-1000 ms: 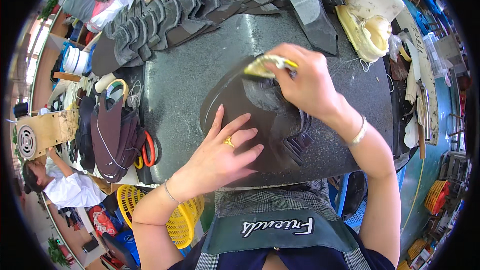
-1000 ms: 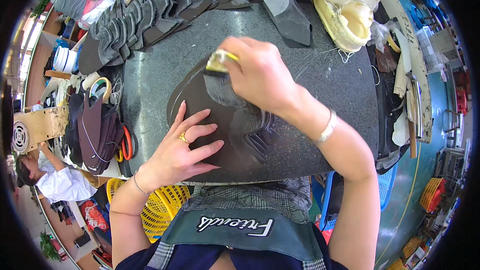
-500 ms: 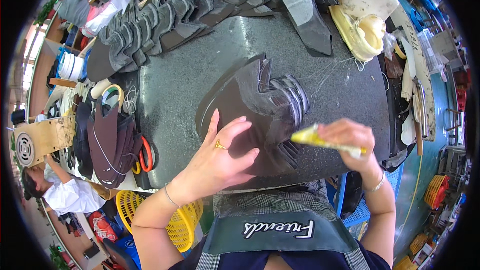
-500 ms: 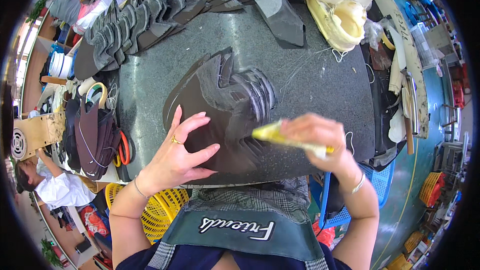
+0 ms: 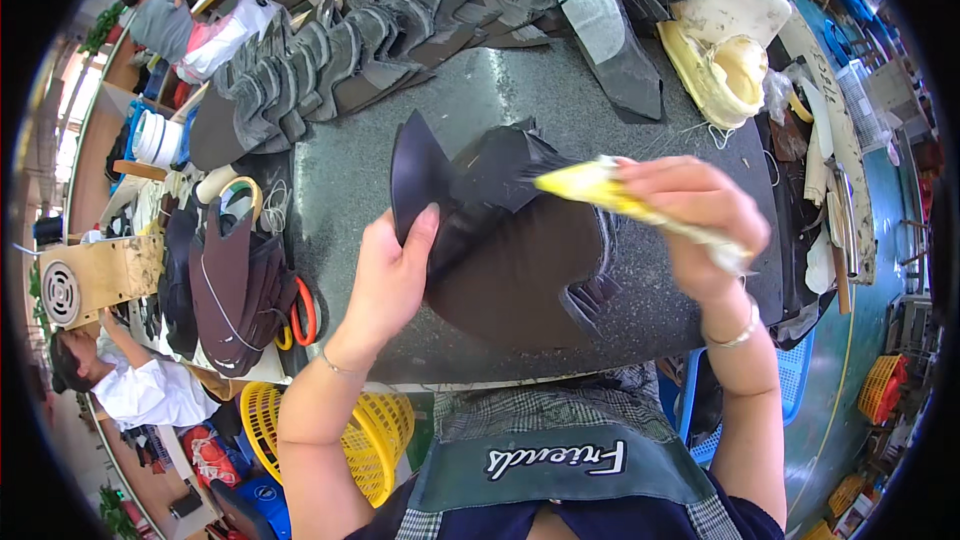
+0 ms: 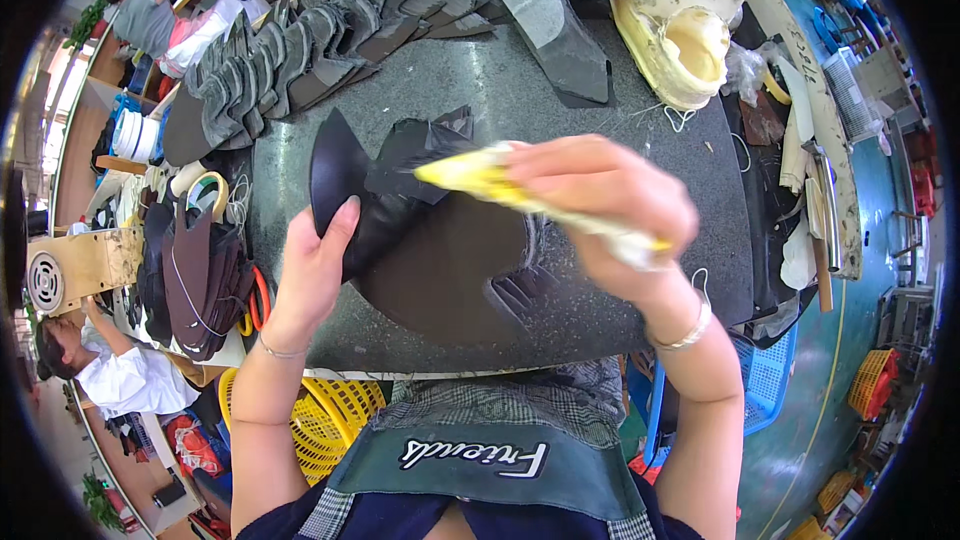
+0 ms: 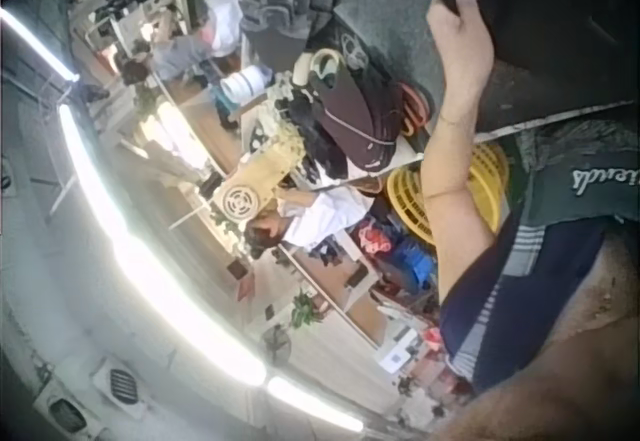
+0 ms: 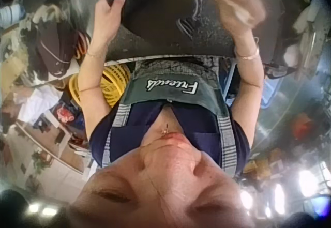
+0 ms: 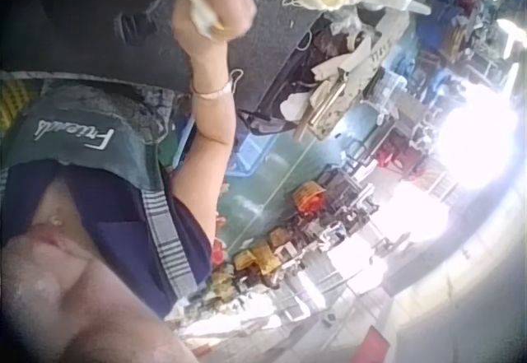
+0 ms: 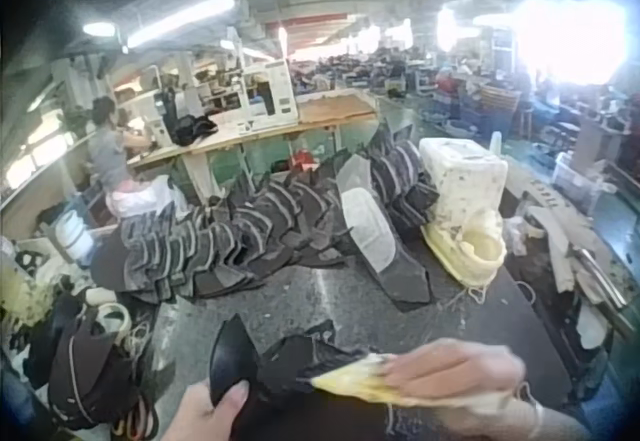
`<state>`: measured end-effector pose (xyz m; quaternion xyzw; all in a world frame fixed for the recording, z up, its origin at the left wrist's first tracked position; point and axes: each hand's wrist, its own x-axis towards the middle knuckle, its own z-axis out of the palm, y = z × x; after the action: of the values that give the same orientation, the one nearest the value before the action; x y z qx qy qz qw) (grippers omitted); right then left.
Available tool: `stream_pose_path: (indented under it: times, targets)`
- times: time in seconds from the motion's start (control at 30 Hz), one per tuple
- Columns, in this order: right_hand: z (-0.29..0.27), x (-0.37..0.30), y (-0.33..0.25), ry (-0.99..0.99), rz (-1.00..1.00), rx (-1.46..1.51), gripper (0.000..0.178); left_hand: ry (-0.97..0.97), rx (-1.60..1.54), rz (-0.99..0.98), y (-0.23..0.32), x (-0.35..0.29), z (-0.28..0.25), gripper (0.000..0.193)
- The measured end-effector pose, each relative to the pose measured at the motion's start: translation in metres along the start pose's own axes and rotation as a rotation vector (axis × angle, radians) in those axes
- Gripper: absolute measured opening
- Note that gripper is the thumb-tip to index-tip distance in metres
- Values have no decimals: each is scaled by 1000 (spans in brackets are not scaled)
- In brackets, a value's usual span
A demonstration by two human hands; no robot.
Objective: The person applies glue to shoe components with an applicator tool, stacks the glued pieces, retrieves a bundle of shoe pieces from a yellow basket to arrange them on the table, and applies glue to another stack of shoe components.
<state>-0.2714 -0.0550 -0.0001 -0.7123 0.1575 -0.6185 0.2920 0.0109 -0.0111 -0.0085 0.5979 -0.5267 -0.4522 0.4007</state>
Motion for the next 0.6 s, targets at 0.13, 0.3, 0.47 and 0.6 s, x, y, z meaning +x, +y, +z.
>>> stream_pose_path:
  times: [0.13, 0.3, 0.47, 0.6]
  targets:
    - [10, 3, 17, -271, -59, -281, 15, -44, -25, 1, -5, 6, -6, 29]
    - [-56, -1, -30, 125, 470, -491, 15, 83, -102, 95, 9, 5, -11, 32]
    - [-148, 35, 23, 539, 666, -984, 22, 328, 400, 705, 34, 63, -38, 22]
    - [-171, 39, 56, 326, 772, -1121, 22, 90, 739, 782, 13, 124, -24, 49]
